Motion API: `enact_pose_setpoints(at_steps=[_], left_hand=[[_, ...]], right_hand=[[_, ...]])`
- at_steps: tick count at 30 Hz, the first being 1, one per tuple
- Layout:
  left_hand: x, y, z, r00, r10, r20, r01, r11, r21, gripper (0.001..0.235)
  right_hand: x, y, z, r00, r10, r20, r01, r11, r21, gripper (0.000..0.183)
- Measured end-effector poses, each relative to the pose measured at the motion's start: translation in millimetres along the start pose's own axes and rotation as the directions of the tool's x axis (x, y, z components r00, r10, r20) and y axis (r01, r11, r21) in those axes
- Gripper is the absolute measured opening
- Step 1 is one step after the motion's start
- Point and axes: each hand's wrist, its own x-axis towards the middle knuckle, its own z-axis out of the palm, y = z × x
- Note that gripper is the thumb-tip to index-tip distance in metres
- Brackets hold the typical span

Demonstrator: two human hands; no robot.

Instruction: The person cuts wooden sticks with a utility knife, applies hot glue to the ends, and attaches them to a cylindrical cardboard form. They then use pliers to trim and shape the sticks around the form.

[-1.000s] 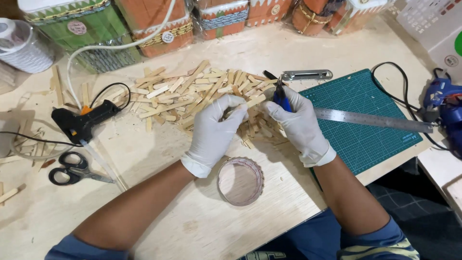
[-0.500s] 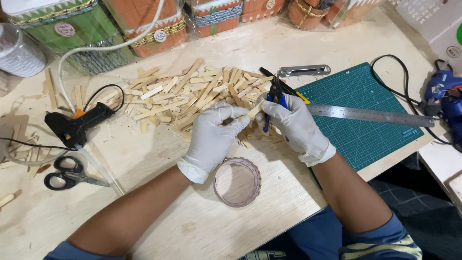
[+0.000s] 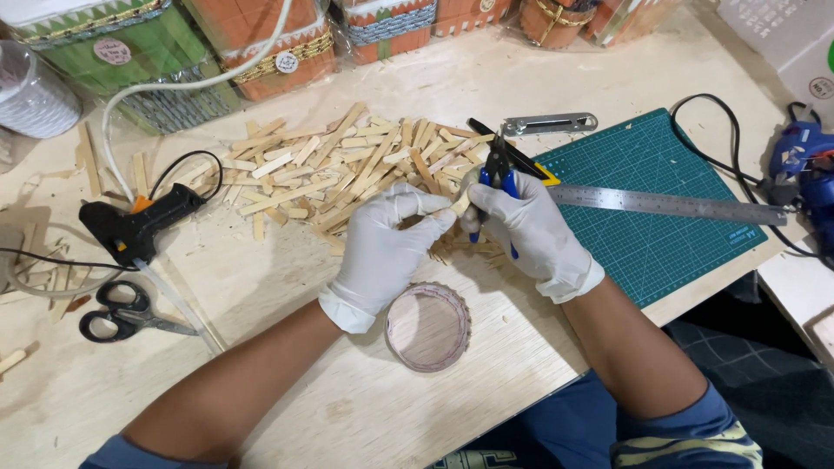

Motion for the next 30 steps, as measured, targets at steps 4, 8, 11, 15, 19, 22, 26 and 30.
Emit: enact_pose_setpoints(at_steps=[4,8,11,15,19,22,26,30], left_hand=[[4,5,-4,0.999,0.045,0.009,-0.046,0.997,0.055,0.008],[6,-5,-8,0.995,0.104,-0.002,-0.102,0.979,0.178,0.009],[8,-19,-9,0.996,0.086,-0.016,-0.08,0.971,0.225,0.009],[11,-44,-12,0.999,0.039,-0.023,-0.034,0.977,0.209,0.001],[9,-2,-9,0.999,-0.001,-0.037,0.007,0.984,0.178,0.002],[9,-4,-8,0.999,0.008,-0.05,-0.001,0.992,0.128,0.006],[14,-2,-6,0.991,-0.113,-0.074,0.119,0.989,0.082,0.013],[17,2,-4,0.95,-0.31,-0.038,0.303,0.944,-0.13,0.013]], right_hand=[[5,9,-6,0.98,-0.178,-0.085,0.144,0.94,-0.309,0.011],[-1,6,-4,0.894,-0.447,0.029,0.384,0.731,-0.564,0.011],[-3,11,-6,0.739,-0.613,0.279,0.6,0.409,-0.688,0.011],[-7,16,-5,0.602,-0.636,0.483,0.711,0.152,-0.686,0.022],[3,8,-5,0.757,-0.645,0.101,0.504,0.48,-0.718,0.008],[15,6,-13,0.82,-0.56,-0.114,0.382,0.686,-0.619,0.008],[23,9,-14,0.958,-0.239,-0.158,0.031,0.635,-0.772,0.018],[5,-10,2,0.964,-0.254,-0.074,0.103,0.619,-0.778,0.033]])
